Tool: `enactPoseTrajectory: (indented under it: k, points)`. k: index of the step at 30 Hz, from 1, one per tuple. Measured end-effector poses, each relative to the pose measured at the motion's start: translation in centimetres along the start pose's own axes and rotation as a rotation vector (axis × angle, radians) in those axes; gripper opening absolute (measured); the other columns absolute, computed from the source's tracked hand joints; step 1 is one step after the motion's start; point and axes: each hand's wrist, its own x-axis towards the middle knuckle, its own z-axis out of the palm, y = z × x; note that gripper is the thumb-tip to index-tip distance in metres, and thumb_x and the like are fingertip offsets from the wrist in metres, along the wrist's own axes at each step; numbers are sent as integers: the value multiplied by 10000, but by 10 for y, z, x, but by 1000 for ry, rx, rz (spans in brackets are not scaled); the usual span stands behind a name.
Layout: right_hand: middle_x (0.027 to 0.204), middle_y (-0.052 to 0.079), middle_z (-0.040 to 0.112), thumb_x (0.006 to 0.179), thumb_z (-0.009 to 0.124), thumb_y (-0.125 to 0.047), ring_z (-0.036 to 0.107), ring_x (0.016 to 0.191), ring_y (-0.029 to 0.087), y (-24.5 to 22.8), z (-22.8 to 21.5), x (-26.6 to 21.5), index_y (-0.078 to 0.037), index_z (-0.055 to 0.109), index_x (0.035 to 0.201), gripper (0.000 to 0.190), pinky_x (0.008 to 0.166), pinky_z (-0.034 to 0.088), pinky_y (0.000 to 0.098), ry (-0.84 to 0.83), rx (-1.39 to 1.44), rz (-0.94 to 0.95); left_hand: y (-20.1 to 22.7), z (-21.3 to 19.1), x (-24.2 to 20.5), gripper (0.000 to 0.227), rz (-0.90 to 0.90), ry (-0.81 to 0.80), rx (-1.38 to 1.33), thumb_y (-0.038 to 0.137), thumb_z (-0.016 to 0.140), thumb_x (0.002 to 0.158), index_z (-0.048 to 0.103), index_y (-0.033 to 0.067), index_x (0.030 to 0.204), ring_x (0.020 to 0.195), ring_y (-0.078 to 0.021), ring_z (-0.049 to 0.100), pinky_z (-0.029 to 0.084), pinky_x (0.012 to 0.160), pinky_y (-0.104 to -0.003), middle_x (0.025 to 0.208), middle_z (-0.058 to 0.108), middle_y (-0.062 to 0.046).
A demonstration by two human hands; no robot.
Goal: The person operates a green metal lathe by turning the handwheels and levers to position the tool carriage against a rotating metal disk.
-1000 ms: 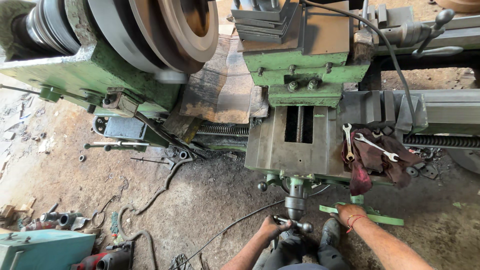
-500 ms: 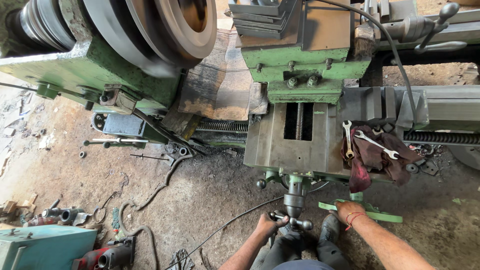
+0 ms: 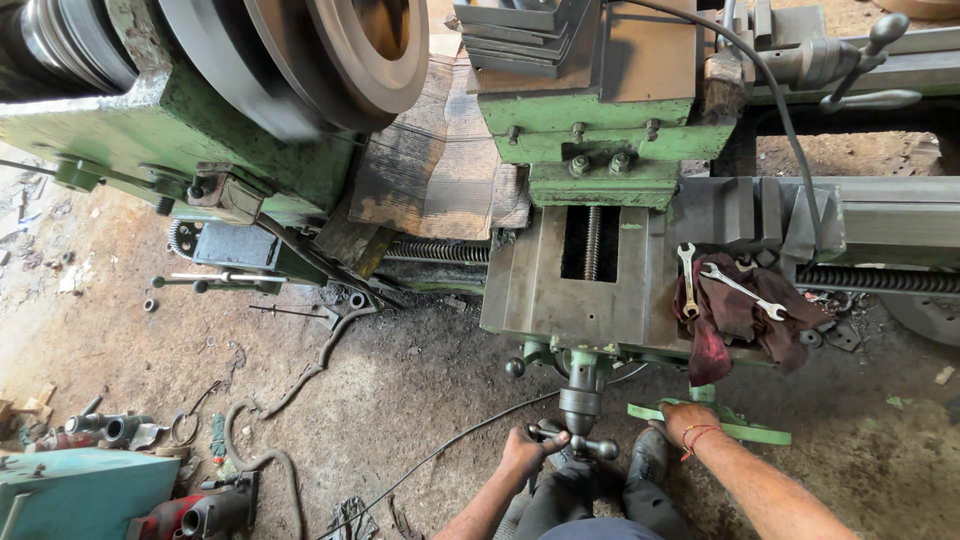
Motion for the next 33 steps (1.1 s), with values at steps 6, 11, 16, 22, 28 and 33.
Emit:
enactPoseTrajectory:
  k: [6,11,16,22,28,33]
  points:
    - [1107,85,748,954,538,-624,711,1090,313,0,0,-2,-199,633,1208,505,953,560,467,0,6,2,-1,-1,-3,485,23,50,51,475,936,678,770,50,842,684,-167,657,527,665,-347,755,746,-72]
    - [1109,80,749,946,544,-622,718,1085,303,-2,0,-2,-220,637,1251,513,950,566,458,2,26,1,1,-2,-6,558,31,126,123,505,957,641,748,32,849,735,-171,715,572,717,-344,794,763,-88]
    - [1145,80,739,958,534,-626,711,1106,296,-2,-1,-1,-218,630,1282,530,956,566,450,-37,21,25,2,-1,-8,629,-2,156,197,536,966,668,692,17,893,757,-182,718,596,733,-364,822,747,-121]
    - [1150,83,741,961,535,-618,713,1105,297,-2,-2,-1,-198,620,1288,539,957,565,450,-30,16,-4,4,-2,-14,617,74,195,185,515,961,657,702,10,899,759,-186,723,589,732,-361,817,759,-116]
    - [1148,85,740,955,545,-613,708,1107,300,-1,-3,-1,-188,625,1270,535,960,560,453,-7,34,-15,8,0,-21,575,107,245,190,483,946,669,720,-5,873,742,-208,725,580,721,-386,795,759,-120]
    - [1137,87,741,957,545,-614,709,1102,301,-1,-2,-2,-182,627,1258,533,958,560,455,3,29,-28,11,1,-27,578,166,267,234,485,932,693,724,-22,878,720,-233,728,567,718,-398,758,744,-152]
